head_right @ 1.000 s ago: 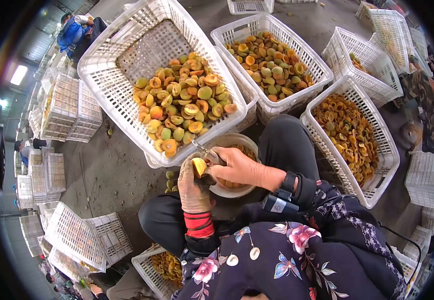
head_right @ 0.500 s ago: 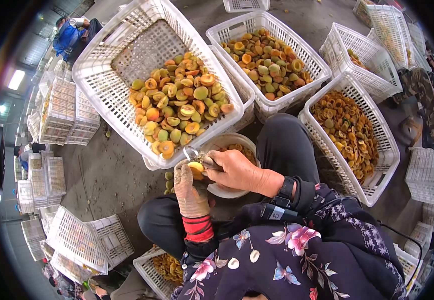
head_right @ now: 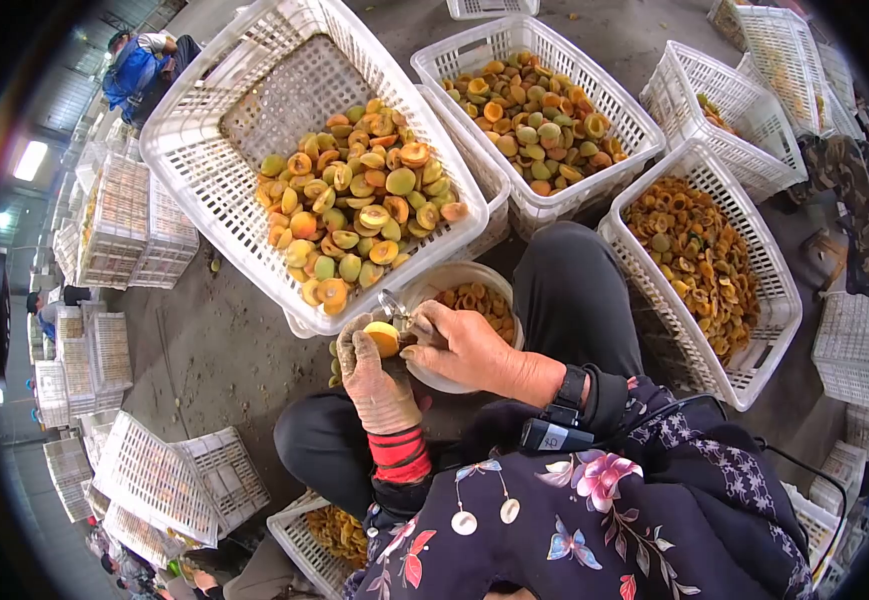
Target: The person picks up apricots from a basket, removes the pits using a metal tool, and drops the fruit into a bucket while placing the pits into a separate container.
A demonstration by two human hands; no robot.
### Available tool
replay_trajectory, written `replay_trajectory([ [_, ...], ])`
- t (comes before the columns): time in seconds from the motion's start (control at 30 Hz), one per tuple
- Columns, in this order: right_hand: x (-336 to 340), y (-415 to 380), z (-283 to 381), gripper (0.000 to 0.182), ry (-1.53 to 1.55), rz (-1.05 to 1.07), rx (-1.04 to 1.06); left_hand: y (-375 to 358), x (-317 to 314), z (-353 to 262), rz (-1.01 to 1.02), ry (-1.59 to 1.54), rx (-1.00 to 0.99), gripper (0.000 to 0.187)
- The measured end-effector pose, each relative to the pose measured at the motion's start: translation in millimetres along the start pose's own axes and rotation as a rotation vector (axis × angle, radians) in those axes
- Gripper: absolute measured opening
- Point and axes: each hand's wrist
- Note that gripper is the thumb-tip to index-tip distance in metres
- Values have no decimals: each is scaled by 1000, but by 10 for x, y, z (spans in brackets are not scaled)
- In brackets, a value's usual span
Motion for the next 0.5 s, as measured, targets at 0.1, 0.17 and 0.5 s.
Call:
replay_trajectory([
  [0.1,-10,4,-59,27,-190,36,19,30,27,157,7,199,-123,28],
  [0.17,-13,-1,-53,26,-208,31,30,12,-9,173,11,106,-70,28],
  [0.5,190,13,96,19,-268,181,69,94,123,159,339,-47,267,57],
])
Point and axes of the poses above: each hand's wrist, its own y-axis towards the middle knuckle, its own x-axis out of the back of the hand, z = x × y, and after that the axes turned 6 degrees about y, right-handed
